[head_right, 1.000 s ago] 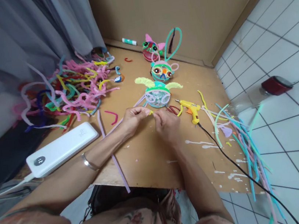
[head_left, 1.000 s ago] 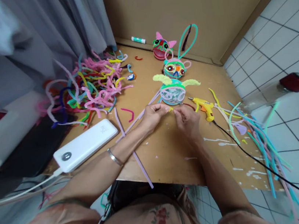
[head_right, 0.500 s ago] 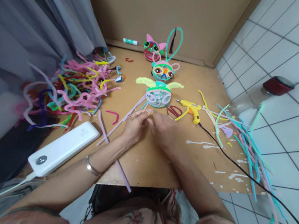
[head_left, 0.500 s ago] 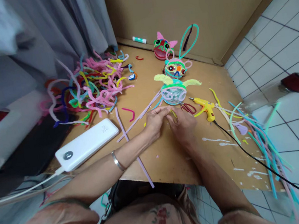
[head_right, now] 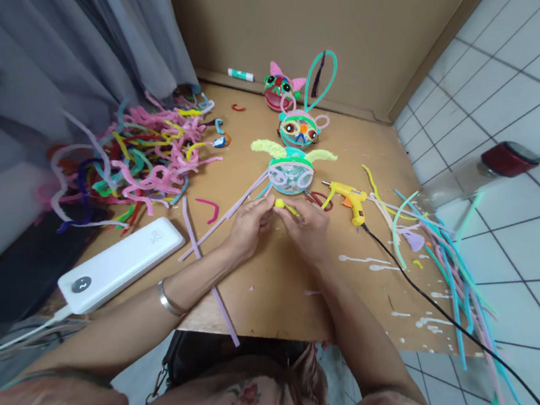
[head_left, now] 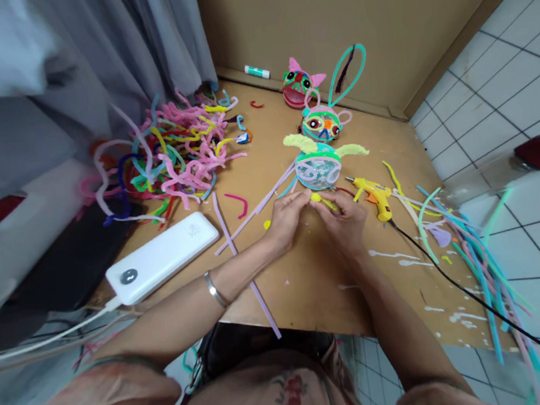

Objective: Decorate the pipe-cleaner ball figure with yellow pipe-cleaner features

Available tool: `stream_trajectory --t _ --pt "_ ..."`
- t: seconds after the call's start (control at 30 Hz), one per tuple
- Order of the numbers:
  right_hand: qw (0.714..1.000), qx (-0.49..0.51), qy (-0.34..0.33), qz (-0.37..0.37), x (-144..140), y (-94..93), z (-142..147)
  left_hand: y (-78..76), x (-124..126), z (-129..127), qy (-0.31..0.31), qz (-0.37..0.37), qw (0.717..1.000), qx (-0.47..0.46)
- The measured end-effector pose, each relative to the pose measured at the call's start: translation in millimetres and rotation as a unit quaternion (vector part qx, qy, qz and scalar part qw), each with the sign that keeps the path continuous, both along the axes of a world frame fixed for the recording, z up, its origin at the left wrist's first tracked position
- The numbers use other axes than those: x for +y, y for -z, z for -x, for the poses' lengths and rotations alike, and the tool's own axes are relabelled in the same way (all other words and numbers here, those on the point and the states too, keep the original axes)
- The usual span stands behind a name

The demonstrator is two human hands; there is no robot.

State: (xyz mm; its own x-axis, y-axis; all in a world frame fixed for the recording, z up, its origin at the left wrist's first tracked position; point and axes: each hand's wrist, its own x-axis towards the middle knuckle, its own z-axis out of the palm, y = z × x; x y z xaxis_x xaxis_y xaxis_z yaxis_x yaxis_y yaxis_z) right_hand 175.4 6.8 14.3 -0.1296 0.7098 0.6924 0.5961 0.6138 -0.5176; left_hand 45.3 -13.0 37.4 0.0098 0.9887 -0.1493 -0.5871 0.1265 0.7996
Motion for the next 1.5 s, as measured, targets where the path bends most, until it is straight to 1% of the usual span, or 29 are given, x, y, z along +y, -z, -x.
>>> stream_trajectory --t 0.07,0.13,0.2,0.33,0.4,0.43,0.5,0.6,0.67,0.77,0.87,0.97,1.03,1.1,1.23,1.3,1.4,1.5 --pt "1.000 0.027 0.003 0.008 0.2 -2.6 -0.4 0.6 2.9 1.7 -0.011 -0.017 0.999 0.027" --pt "0.999 0.050 0.010 0.009 0.3 -5.0 -0.7 -0.4 8.5 7.6 -0.038 -0.031 0.997 0.063" --pt "0.997 0.069 0.017 0.011 0.3 -6.4 -0.7 -3.9 16.5 17.9 -0.080 -0.043 0.992 0.094" --pt "0.997 0.077 0.010 0.030 -0.3 -5.9 0.8 -16.1 32.2 42.4 -0.171 -0.055 0.977 0.112" --pt "0.997 0.065 0.005 0.039 -1.4 -5.2 1.9 -20.3 36.8 50.2 -0.189 -0.055 0.974 0.115" --pt "0.997 0.060 0.003 0.041 -2.0 -5.1 2.5 -21.1 38.1 52.3 -0.187 -0.053 0.974 0.117" --pt "0.997 0.059 -0.003 0.044 -3.1 -5.4 3.4 -20.6 38.9 53.3 -0.153 -0.048 0.979 0.125" --pt "0.997 0.060 -0.022 0.045 -3.9 -6.3 3.7 -16.8 37.4 51.0 -0.041 -0.051 0.986 0.153" --pt "0.997 0.052 -0.034 0.042 -3.6 -6.7 3.3 -14.3 35.5 49.8 0.038 -0.054 0.982 0.176" --pt "0.997 0.044 -0.046 0.036 -2.8 -6.8 2.4 -12.2 33.0 50.1 0.127 -0.054 0.970 0.202" --pt "0.998 0.033 -0.054 0.026 -2.3 -6.4 1.3 -10.9 31.5 50.7 0.189 -0.055 0.958 0.209" --pt "0.997 0.020 -0.069 0.017 -2.4 -5.6 0.8 -8.8 30.6 49.2 0.216 -0.057 0.952 0.209" --pt "0.997 0.008 -0.078 0.014 -2.9 -5.3 0.8 -7.1 30.0 47.4 0.213 -0.067 0.953 0.204" --pt "0.997 -0.008 -0.077 0.019 -3.3 -6.5 0.6 -6.0 29.3 46.2 0.195 -0.086 0.958 0.191" --pt "0.997 -0.027 -0.055 0.051 -2.9 -14.3 -3.1 -6.6 28.8 45.2 0.157 -0.105 0.966 0.177" --pt "0.997 -0.040 -0.048 0.049 -2.1 -18.8 -5.4 -6.9 28.7 43.3 0.143 -0.102 0.967 0.184" --pt "0.996 -0.084 -0.028 -0.002 -2.7 -20.4 -5.0 -5.0 27.1 35.7 0.093 -0.089 0.975 0.182" --pt "0.988 -0.141 0.015 -0.059 -6.9 -13.8 1.4 -0.2 22.0 22.9 0.018 -0.060 0.989 0.135"
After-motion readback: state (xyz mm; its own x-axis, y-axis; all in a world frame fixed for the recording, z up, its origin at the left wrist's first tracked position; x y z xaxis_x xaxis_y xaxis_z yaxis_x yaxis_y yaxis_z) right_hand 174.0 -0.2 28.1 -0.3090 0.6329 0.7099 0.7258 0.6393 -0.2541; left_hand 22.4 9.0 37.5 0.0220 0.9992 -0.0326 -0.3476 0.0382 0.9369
